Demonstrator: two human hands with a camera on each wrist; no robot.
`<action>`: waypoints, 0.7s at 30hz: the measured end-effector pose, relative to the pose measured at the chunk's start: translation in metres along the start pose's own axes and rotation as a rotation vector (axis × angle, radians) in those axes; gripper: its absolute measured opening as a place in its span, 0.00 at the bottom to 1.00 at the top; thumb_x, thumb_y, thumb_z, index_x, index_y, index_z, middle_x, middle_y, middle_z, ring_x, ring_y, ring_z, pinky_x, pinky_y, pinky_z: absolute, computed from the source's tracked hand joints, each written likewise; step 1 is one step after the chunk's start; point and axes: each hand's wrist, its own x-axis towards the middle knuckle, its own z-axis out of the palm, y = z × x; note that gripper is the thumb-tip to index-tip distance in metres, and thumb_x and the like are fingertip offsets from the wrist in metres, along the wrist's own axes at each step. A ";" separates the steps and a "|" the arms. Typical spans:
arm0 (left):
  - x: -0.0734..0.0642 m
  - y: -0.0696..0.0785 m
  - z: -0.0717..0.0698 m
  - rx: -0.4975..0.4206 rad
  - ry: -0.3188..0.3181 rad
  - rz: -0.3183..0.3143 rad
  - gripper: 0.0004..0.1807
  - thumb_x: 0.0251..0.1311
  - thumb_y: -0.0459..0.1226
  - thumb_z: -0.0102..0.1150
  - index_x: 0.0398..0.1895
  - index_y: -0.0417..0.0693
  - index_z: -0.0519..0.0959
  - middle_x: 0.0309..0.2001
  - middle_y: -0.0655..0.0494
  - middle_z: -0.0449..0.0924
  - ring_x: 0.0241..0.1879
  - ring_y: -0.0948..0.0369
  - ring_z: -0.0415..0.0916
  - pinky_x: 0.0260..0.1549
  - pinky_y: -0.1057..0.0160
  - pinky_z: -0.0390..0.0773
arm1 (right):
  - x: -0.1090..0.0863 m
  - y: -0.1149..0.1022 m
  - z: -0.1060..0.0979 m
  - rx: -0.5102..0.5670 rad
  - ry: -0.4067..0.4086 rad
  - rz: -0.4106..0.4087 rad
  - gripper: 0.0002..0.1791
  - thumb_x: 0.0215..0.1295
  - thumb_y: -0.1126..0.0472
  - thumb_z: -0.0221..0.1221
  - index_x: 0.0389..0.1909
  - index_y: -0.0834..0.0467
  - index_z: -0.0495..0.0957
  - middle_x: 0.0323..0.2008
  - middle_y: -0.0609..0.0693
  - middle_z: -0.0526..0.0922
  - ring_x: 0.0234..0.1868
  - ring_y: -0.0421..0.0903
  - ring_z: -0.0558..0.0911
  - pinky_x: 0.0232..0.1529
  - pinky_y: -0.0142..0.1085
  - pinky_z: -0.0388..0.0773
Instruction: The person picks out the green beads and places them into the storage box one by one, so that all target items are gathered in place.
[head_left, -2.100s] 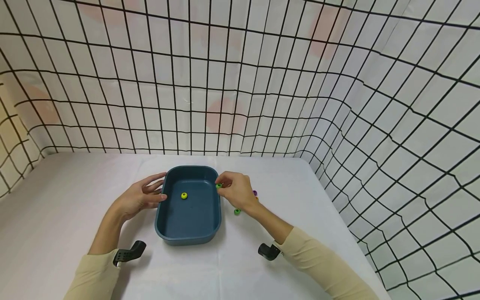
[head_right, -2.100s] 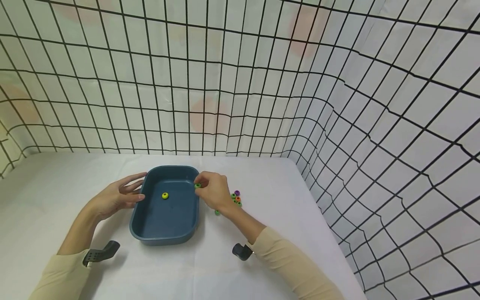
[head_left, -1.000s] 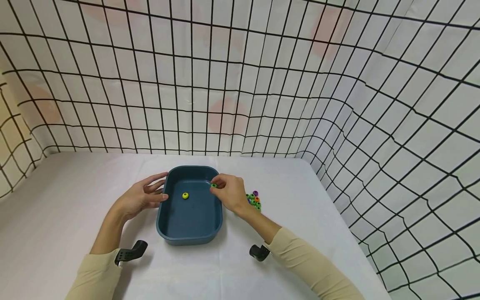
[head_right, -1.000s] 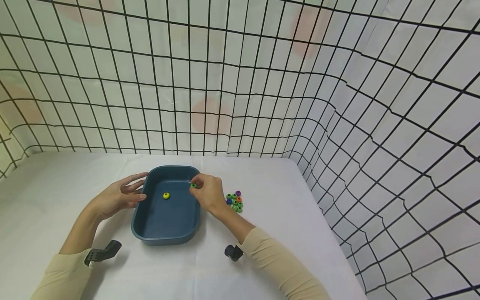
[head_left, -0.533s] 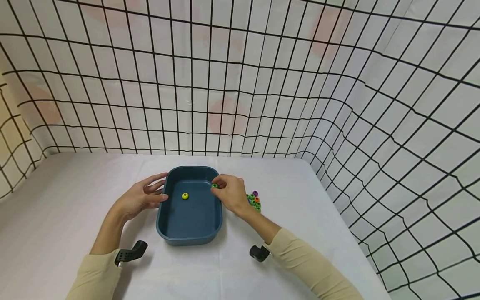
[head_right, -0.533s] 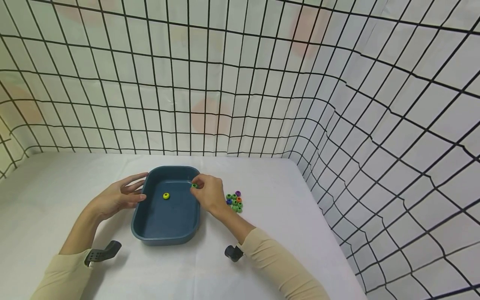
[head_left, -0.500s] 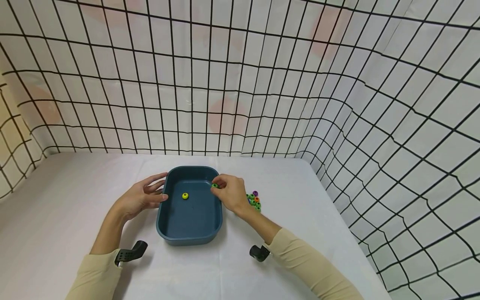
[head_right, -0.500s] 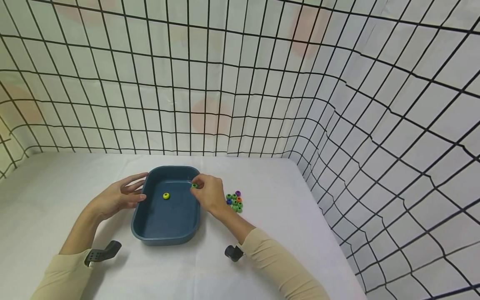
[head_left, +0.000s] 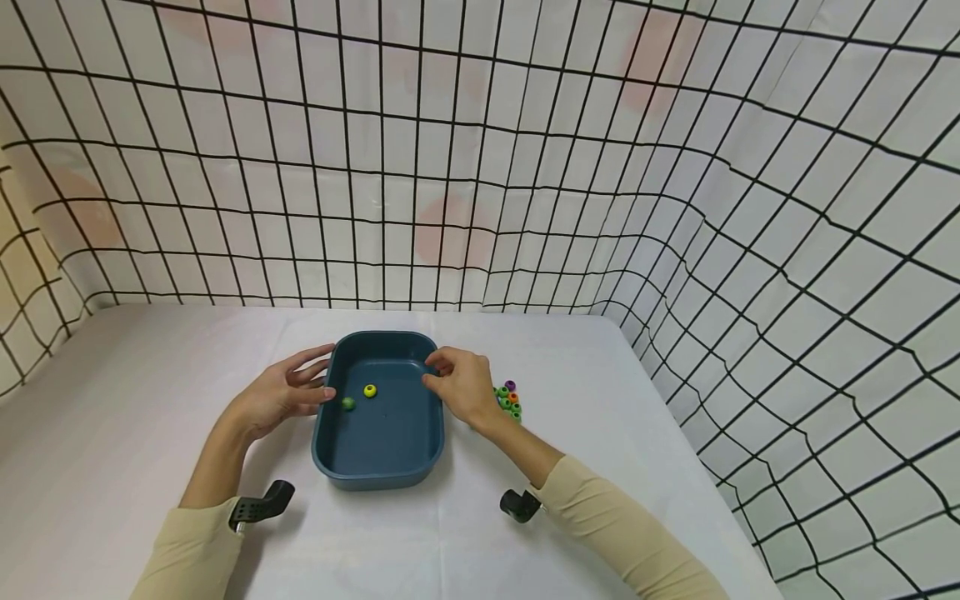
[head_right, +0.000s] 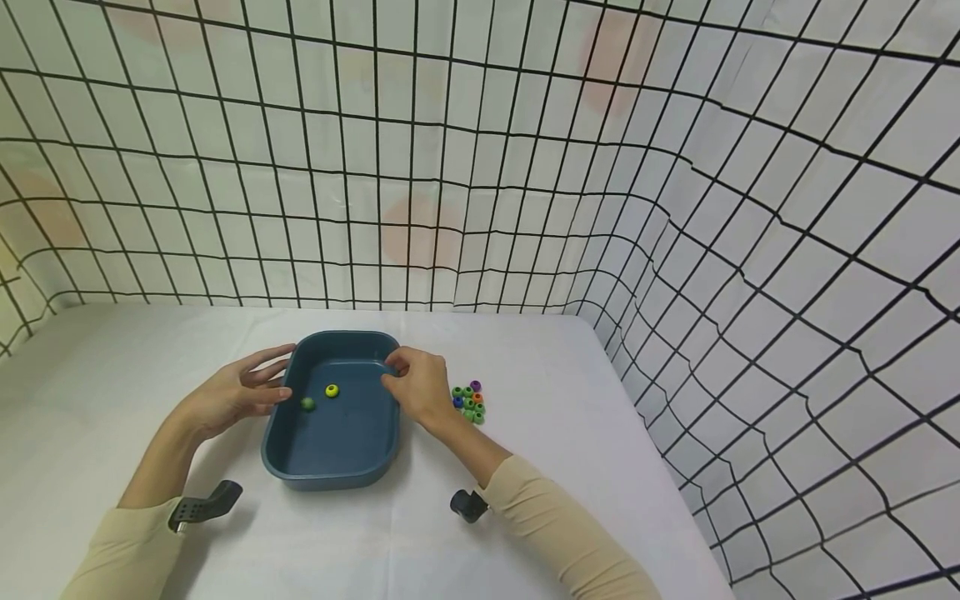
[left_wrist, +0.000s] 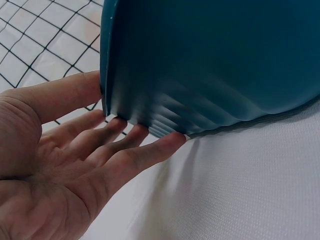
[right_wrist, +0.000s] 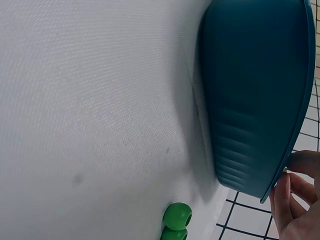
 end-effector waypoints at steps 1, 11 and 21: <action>0.000 0.000 0.000 -0.002 0.000 -0.001 0.48 0.64 0.31 0.65 0.82 0.47 0.49 0.79 0.33 0.47 0.74 0.35 0.57 0.55 0.49 0.82 | 0.000 0.000 0.000 -0.002 0.000 0.000 0.10 0.58 0.66 0.71 0.41 0.64 0.87 0.35 0.57 0.89 0.38 0.51 0.87 0.42 0.41 0.86; 0.000 0.001 0.001 0.002 0.005 -0.002 0.47 0.65 0.29 0.63 0.82 0.47 0.49 0.79 0.34 0.47 0.74 0.35 0.56 0.56 0.46 0.80 | 0.000 0.000 0.000 -0.008 -0.006 -0.006 0.10 0.59 0.66 0.70 0.41 0.64 0.87 0.36 0.56 0.89 0.38 0.50 0.87 0.43 0.41 0.86; 0.001 -0.002 -0.001 0.002 0.015 -0.002 0.47 0.64 0.31 0.65 0.82 0.47 0.50 0.80 0.35 0.47 0.74 0.36 0.56 0.56 0.46 0.80 | 0.000 -0.001 -0.004 0.026 -0.004 -0.011 0.10 0.59 0.66 0.70 0.42 0.64 0.87 0.36 0.56 0.89 0.39 0.51 0.88 0.44 0.41 0.86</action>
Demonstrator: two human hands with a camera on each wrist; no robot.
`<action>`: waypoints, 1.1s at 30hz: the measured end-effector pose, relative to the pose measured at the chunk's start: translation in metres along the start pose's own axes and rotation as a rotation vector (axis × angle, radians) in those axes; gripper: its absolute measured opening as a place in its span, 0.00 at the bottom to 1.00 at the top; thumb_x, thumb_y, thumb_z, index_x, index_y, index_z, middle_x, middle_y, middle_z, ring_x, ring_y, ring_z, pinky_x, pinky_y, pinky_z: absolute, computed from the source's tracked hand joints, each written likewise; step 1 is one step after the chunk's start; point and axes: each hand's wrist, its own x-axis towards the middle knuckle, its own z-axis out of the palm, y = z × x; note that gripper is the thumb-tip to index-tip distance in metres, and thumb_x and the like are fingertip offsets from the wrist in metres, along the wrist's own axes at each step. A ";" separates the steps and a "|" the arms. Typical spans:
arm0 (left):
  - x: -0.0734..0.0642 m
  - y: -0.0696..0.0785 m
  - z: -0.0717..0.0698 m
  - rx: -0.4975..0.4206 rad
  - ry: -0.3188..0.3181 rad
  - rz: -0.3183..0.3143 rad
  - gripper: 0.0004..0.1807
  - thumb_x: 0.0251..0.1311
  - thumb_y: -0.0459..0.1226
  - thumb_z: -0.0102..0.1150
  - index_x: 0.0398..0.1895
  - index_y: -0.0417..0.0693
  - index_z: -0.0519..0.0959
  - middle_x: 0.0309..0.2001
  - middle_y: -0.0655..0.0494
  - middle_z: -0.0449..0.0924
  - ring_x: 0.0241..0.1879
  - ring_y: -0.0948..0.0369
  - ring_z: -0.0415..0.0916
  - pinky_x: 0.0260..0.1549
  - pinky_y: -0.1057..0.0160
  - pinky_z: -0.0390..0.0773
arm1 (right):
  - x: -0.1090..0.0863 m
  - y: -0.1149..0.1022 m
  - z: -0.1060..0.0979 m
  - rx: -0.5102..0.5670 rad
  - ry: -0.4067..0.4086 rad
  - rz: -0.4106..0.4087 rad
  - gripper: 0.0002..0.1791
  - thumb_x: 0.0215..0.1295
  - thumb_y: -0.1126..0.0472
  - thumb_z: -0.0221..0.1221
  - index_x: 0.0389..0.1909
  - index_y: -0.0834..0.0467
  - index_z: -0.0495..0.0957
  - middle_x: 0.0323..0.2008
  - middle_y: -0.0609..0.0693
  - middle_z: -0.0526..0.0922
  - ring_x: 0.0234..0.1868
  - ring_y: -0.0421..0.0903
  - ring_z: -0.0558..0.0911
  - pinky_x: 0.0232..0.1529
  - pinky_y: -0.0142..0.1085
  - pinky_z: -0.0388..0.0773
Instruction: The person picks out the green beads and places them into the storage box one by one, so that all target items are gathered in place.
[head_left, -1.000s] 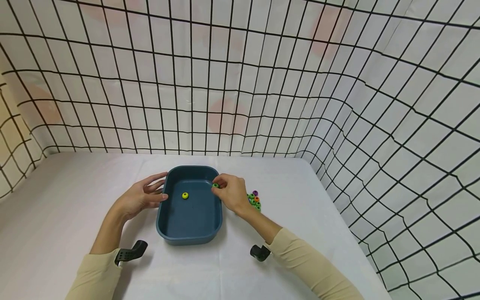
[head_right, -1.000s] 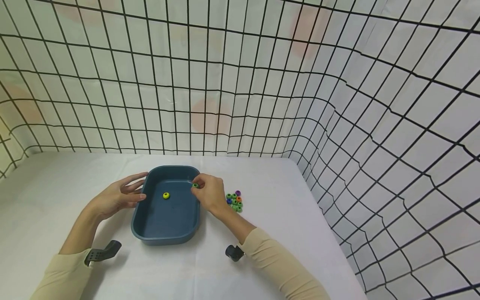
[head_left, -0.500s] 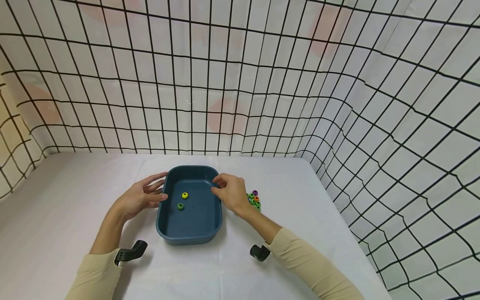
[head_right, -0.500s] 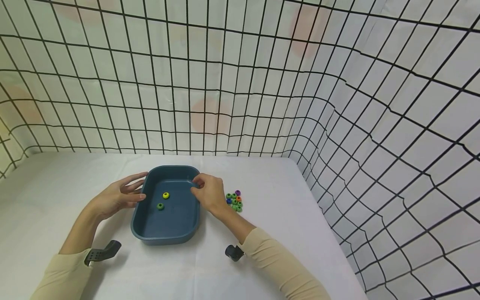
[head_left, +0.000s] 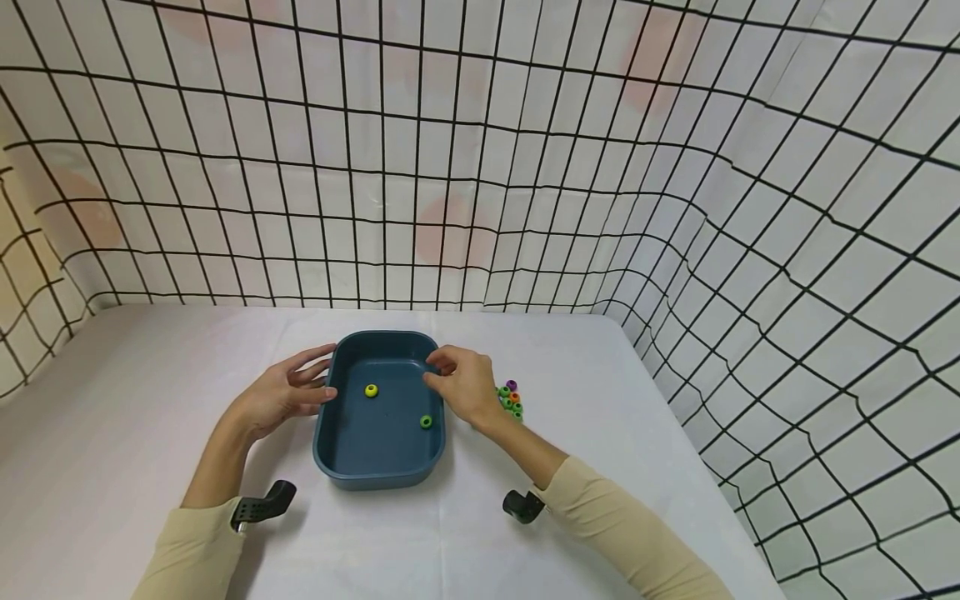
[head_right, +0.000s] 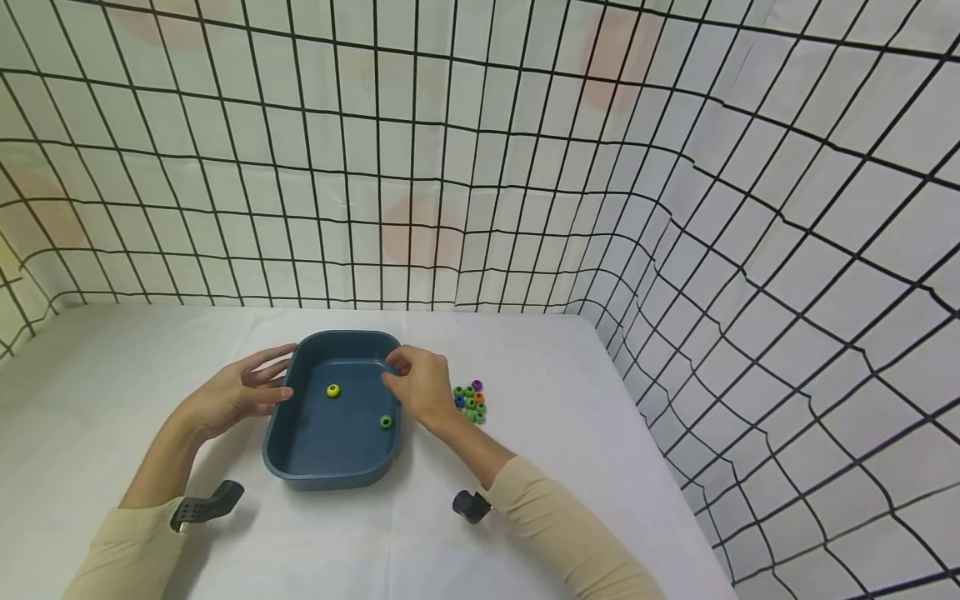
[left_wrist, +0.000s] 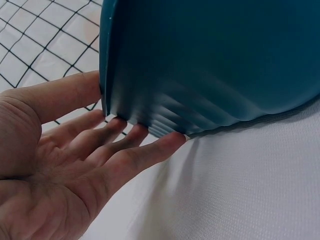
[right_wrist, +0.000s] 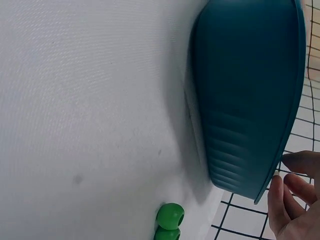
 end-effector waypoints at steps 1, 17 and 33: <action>0.000 -0.001 0.000 -0.001 -0.001 0.002 0.48 0.64 0.31 0.66 0.82 0.47 0.50 0.80 0.35 0.47 0.74 0.36 0.56 0.56 0.46 0.80 | 0.000 0.000 -0.001 -0.003 0.000 -0.003 0.11 0.59 0.66 0.70 0.42 0.64 0.87 0.36 0.56 0.89 0.39 0.51 0.88 0.43 0.41 0.86; 0.001 0.000 -0.001 -0.021 -0.031 0.019 0.48 0.64 0.30 0.65 0.82 0.47 0.49 0.80 0.36 0.47 0.75 0.37 0.56 0.52 0.55 0.85 | -0.011 0.015 -0.030 -0.080 0.019 0.003 0.10 0.58 0.63 0.71 0.40 0.59 0.87 0.36 0.58 0.90 0.39 0.54 0.88 0.39 0.44 0.85; 0.000 0.001 -0.001 -0.014 -0.032 0.014 0.48 0.63 0.31 0.66 0.82 0.47 0.49 0.80 0.36 0.48 0.75 0.38 0.55 0.51 0.58 0.85 | -0.033 0.046 -0.065 -0.104 0.033 0.095 0.10 0.56 0.64 0.71 0.39 0.59 0.87 0.34 0.56 0.88 0.37 0.53 0.85 0.41 0.44 0.83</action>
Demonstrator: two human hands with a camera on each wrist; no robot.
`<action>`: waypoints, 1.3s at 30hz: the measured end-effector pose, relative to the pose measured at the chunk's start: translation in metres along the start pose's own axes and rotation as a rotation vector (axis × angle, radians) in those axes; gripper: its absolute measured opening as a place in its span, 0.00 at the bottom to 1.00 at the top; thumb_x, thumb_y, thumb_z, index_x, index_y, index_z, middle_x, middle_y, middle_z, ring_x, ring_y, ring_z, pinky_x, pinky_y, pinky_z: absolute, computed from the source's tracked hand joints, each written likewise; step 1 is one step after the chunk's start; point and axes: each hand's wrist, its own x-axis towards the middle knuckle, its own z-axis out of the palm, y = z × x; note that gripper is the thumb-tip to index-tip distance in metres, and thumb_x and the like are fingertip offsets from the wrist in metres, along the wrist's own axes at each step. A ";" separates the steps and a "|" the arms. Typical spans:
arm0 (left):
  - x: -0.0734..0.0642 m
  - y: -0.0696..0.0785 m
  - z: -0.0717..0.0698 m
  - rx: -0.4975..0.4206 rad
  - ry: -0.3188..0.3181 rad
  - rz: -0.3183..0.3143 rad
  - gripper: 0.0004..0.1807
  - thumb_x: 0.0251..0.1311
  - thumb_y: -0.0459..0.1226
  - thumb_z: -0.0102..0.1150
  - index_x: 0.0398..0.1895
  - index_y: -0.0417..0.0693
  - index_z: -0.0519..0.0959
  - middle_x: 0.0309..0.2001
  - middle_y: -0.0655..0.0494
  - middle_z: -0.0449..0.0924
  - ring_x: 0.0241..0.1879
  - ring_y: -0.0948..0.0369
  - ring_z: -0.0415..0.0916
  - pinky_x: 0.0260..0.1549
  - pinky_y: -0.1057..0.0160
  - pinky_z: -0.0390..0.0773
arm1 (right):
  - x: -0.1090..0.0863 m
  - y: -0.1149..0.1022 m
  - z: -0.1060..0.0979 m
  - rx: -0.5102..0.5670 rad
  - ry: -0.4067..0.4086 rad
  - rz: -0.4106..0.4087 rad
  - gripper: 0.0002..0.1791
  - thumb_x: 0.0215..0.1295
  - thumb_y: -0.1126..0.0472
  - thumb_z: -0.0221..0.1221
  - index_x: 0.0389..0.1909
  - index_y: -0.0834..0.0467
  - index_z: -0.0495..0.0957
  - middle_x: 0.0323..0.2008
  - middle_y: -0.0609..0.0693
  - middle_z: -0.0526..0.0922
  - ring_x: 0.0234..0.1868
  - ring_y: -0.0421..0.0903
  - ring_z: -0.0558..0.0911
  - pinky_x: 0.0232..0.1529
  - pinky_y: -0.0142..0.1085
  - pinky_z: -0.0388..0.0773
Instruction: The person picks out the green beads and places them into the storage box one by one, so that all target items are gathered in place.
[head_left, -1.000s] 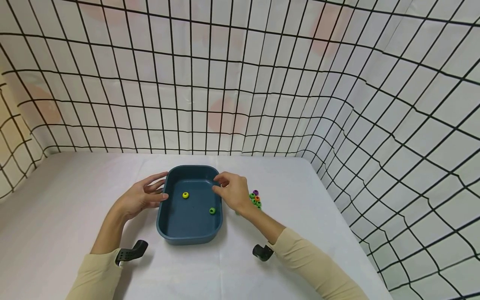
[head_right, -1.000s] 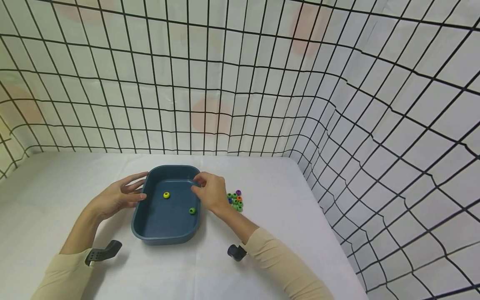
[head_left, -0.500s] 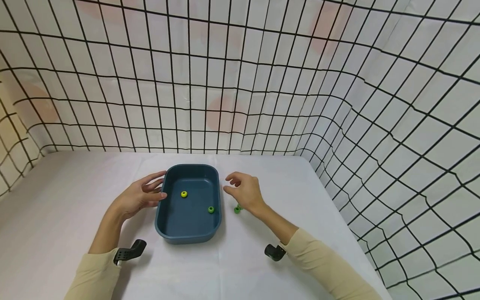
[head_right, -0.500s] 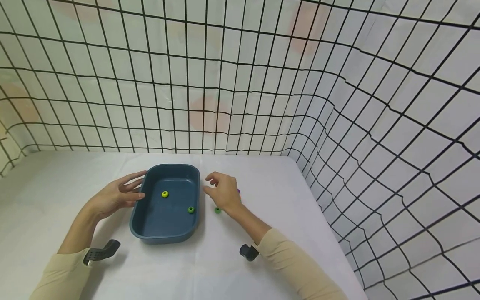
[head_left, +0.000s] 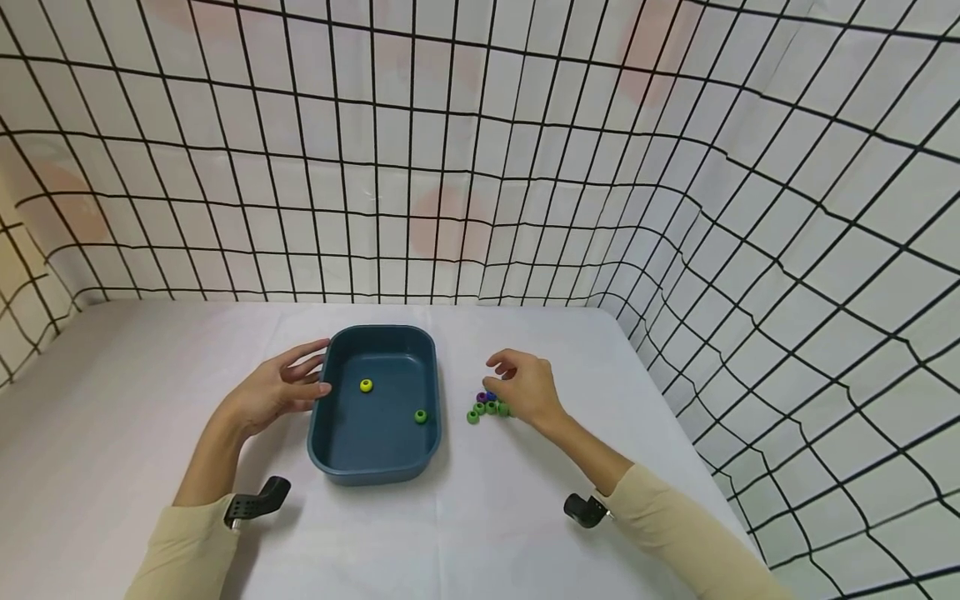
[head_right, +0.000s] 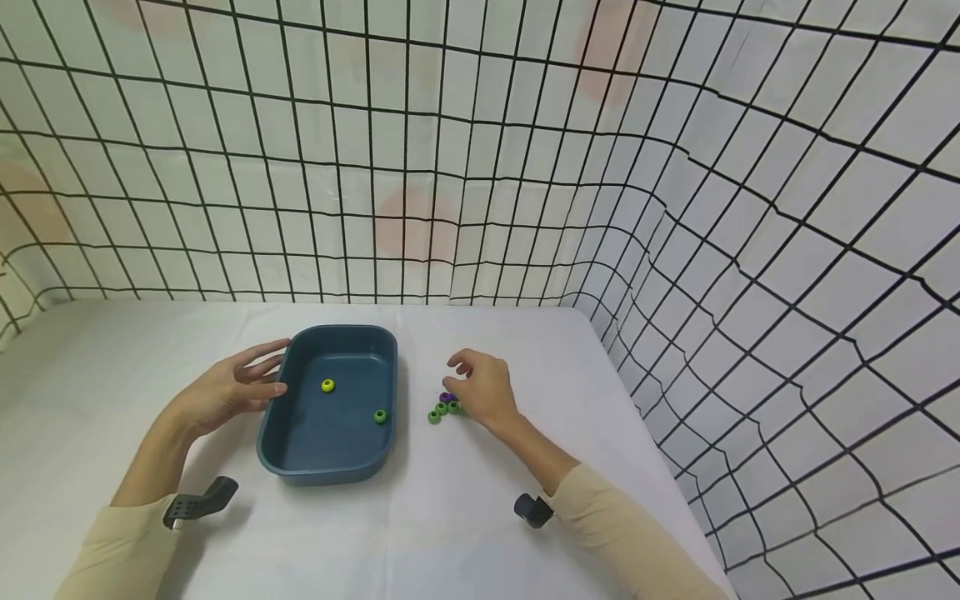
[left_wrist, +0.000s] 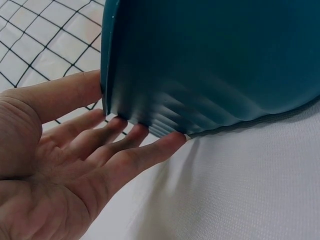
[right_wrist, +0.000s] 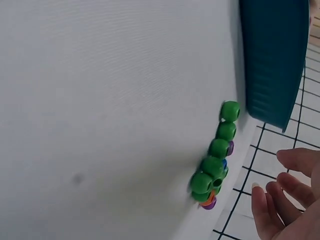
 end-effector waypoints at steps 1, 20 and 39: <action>0.000 0.000 0.000 0.001 0.000 -0.001 0.48 0.63 0.31 0.65 0.82 0.47 0.49 0.80 0.36 0.48 0.75 0.37 0.56 0.51 0.57 0.85 | -0.001 0.002 -0.001 -0.005 -0.002 0.008 0.10 0.55 0.64 0.71 0.40 0.59 0.87 0.33 0.56 0.88 0.37 0.52 0.85 0.40 0.44 0.82; 0.002 0.001 -0.001 -0.011 0.001 -0.011 0.48 0.64 0.30 0.64 0.82 0.47 0.49 0.79 0.36 0.49 0.74 0.36 0.58 0.49 0.59 0.86 | -0.022 0.027 -0.011 -0.066 -0.099 0.104 0.13 0.54 0.68 0.69 0.42 0.61 0.86 0.37 0.57 0.89 0.41 0.56 0.83 0.42 0.44 0.79; 0.001 0.001 -0.001 0.004 0.007 -0.015 0.47 0.65 0.29 0.63 0.82 0.47 0.48 0.80 0.35 0.48 0.74 0.36 0.58 0.52 0.54 0.85 | -0.035 0.038 -0.008 -0.115 -0.111 0.113 0.11 0.51 0.70 0.69 0.37 0.59 0.87 0.33 0.54 0.87 0.36 0.47 0.82 0.39 0.41 0.80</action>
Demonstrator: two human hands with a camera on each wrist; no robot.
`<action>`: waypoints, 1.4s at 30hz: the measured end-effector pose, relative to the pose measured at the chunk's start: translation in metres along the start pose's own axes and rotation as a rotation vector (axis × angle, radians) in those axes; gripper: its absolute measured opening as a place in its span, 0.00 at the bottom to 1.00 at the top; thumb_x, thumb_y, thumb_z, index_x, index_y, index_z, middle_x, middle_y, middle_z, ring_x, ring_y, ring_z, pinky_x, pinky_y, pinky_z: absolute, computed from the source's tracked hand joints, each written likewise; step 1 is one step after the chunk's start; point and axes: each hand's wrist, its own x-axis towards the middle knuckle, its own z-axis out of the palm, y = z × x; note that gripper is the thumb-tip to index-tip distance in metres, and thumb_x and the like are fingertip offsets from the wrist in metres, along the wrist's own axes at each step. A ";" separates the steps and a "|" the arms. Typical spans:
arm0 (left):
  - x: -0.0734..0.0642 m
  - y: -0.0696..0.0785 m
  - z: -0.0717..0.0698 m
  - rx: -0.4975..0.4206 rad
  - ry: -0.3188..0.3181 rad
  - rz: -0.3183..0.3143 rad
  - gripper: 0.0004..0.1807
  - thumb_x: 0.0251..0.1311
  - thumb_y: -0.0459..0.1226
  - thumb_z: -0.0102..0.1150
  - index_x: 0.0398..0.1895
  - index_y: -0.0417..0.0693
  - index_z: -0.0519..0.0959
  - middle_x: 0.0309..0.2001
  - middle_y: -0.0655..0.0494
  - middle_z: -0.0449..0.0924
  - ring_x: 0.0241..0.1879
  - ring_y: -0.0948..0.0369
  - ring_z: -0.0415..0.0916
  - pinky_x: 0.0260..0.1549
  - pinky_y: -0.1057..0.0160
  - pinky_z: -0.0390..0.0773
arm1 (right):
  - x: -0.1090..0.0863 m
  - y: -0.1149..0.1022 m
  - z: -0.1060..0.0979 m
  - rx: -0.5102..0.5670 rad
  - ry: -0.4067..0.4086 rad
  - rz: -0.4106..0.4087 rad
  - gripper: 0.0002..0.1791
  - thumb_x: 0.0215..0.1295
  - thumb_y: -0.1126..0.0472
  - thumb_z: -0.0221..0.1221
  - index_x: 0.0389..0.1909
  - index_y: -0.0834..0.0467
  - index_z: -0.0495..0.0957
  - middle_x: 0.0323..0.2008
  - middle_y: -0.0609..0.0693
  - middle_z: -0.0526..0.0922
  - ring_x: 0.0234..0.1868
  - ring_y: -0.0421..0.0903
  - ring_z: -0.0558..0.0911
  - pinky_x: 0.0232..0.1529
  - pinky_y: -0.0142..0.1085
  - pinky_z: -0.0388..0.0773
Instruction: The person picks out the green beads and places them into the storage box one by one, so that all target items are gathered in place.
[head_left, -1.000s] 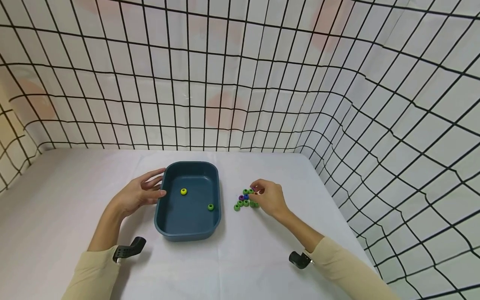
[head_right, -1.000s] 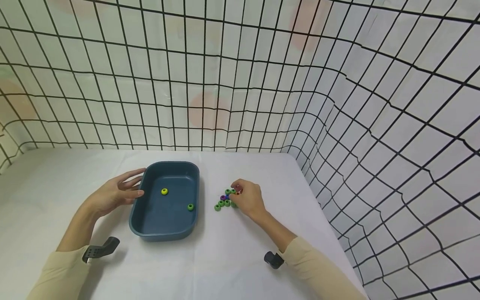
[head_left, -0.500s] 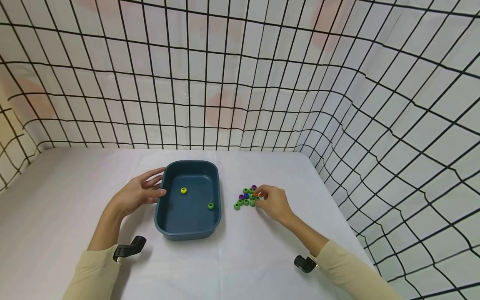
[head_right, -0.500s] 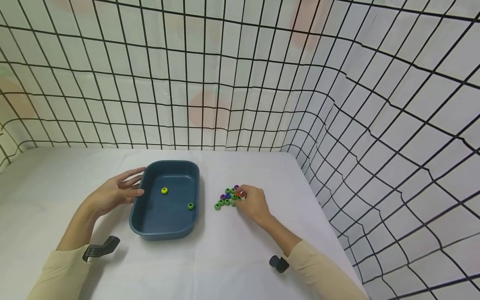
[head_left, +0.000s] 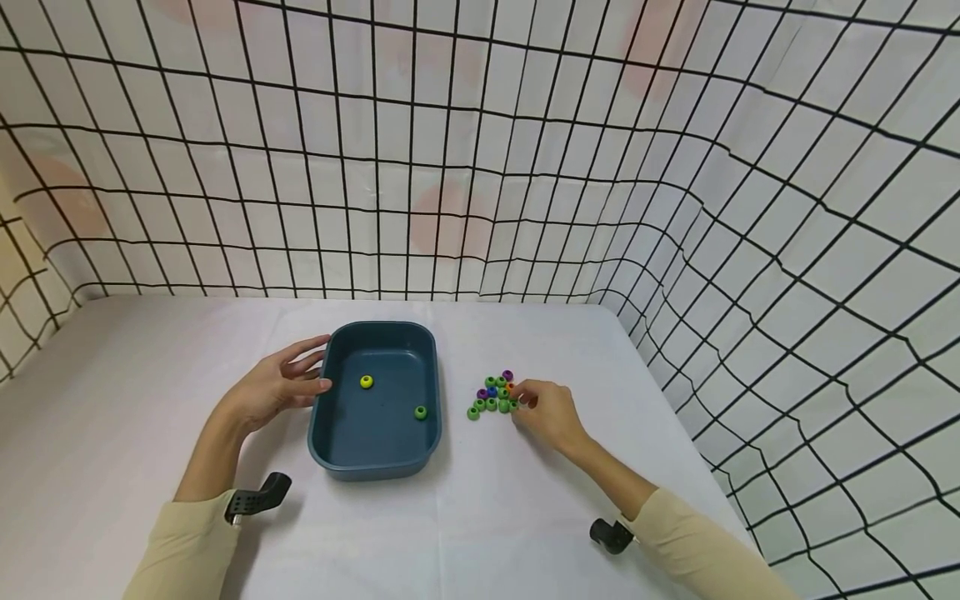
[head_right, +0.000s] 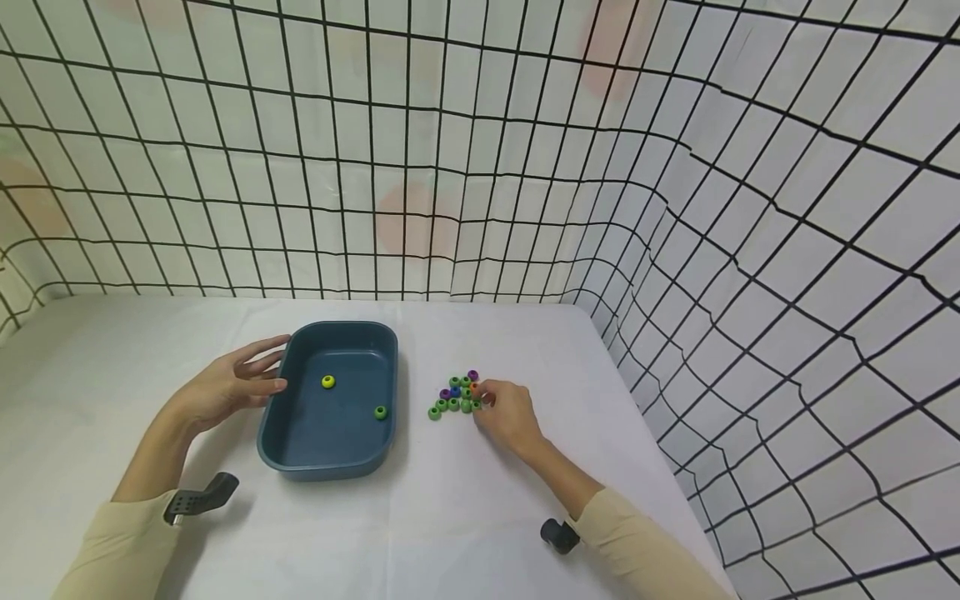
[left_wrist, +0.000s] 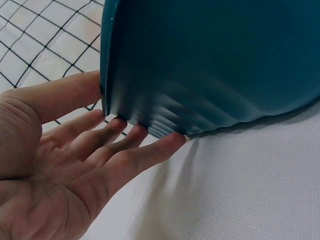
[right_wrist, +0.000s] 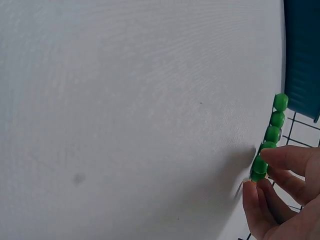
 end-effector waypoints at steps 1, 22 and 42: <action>0.000 0.000 0.000 -0.003 -0.001 0.000 0.47 0.65 0.29 0.63 0.82 0.47 0.48 0.80 0.35 0.48 0.74 0.36 0.58 0.52 0.54 0.85 | 0.000 0.000 0.001 -0.001 0.001 0.003 0.11 0.51 0.70 0.69 0.37 0.59 0.87 0.33 0.54 0.87 0.36 0.48 0.82 0.39 0.41 0.80; -0.003 0.002 0.001 -0.006 0.004 -0.002 0.48 0.64 0.31 0.65 0.82 0.47 0.49 0.79 0.35 0.49 0.74 0.36 0.57 0.51 0.56 0.85 | -0.001 0.004 0.007 0.019 0.023 0.009 0.10 0.50 0.72 0.69 0.33 0.58 0.87 0.30 0.52 0.88 0.32 0.45 0.83 0.37 0.41 0.82; -0.007 0.005 0.005 -0.035 0.004 -0.010 0.47 0.64 0.29 0.63 0.82 0.46 0.49 0.80 0.36 0.47 0.75 0.36 0.55 0.54 0.52 0.83 | 0.006 -0.009 -0.007 0.027 0.031 -0.024 0.10 0.51 0.72 0.65 0.34 0.60 0.87 0.31 0.54 0.89 0.33 0.46 0.84 0.39 0.41 0.83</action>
